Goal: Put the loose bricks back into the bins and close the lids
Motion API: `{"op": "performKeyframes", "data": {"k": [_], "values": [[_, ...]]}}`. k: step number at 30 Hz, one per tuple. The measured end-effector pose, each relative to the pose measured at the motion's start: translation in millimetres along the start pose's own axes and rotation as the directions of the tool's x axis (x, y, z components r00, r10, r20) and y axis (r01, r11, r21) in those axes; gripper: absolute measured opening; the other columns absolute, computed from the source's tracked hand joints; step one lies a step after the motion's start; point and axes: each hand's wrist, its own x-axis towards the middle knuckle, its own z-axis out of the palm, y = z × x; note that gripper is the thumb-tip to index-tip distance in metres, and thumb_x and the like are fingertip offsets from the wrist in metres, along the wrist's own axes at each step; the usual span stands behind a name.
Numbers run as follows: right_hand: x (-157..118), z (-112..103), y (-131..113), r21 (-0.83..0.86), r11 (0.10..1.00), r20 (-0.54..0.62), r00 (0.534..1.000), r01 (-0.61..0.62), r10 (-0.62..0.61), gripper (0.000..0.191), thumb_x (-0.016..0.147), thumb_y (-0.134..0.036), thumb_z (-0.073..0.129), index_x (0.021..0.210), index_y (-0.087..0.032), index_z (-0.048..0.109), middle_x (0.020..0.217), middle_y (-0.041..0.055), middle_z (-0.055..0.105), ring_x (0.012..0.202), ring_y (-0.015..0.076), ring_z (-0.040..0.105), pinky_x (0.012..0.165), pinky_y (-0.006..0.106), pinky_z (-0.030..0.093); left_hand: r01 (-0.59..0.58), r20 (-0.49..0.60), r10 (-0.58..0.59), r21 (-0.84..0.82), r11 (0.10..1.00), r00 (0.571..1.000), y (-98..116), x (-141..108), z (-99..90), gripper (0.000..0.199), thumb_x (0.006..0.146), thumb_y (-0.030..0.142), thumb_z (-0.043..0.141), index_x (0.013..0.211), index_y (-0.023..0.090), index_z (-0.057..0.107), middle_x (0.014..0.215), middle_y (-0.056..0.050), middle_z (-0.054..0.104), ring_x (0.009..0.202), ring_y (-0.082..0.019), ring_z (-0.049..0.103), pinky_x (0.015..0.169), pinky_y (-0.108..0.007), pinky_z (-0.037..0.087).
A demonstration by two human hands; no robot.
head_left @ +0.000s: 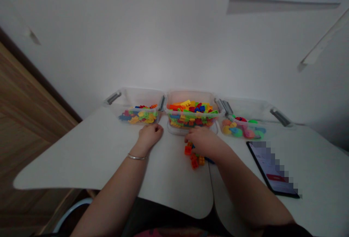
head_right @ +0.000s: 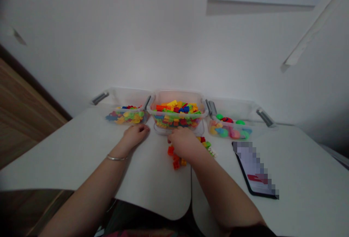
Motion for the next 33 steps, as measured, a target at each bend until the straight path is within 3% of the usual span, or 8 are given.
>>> {"op": "performKeyframes", "data": {"k": [10, 22, 33], "values": [[8, 8, -5, -0.013, 0.999, 0.035, 0.998, 0.051, -0.051, 0.035, 0.081, -0.008, 0.061, 0.108, -0.022, 0.077, 0.112, 0.0093, 0.074, 0.111, 0.0304, 0.061, 0.095, 0.042, 0.047, -0.005, -0.008, 0.005, -0.009, 1.000, 1.000, -1, 1, 2.3, 0.035, 0.092, 0.041, 0.045, 0.103, 0.026, 0.074, 0.108, -0.006, 0.076, 0.104, -0.026, 0.067, 0.083, -0.033, 0.048], [20, 16, -11, -0.065, 0.992, -0.024, 0.994, 0.107, -0.108, 0.023, 0.088, -0.015, 0.058, 0.102, -0.016, 0.076, 0.103, 0.0117, 0.075, 0.107, 0.0276, 0.063, 0.092, 0.034, 0.046, -0.004, -0.002, 0.004, 0.001, 1.000, 1.000, 1, 0, -0.4, 0.034, 0.092, 0.041, 0.045, 0.102, 0.027, 0.074, 0.108, -0.005, 0.076, 0.103, -0.025, 0.067, 0.083, -0.032, 0.048], [25, 19, -16, -0.065, 0.986, -0.067, 0.985, 0.154, -0.159, 0.021, 0.088, -0.016, 0.060, 0.102, -0.017, 0.076, 0.102, 0.0107, 0.075, 0.103, 0.0256, 0.063, 0.090, 0.033, 0.046, 0.005, 0.004, -0.005, 0.007, 1.000, 1.000, 1, 0, -0.4, 0.036, 0.092, 0.041, 0.045, 0.104, 0.025, 0.075, 0.107, -0.008, 0.076, 0.104, -0.027, 0.066, 0.084, -0.034, 0.048]]}}
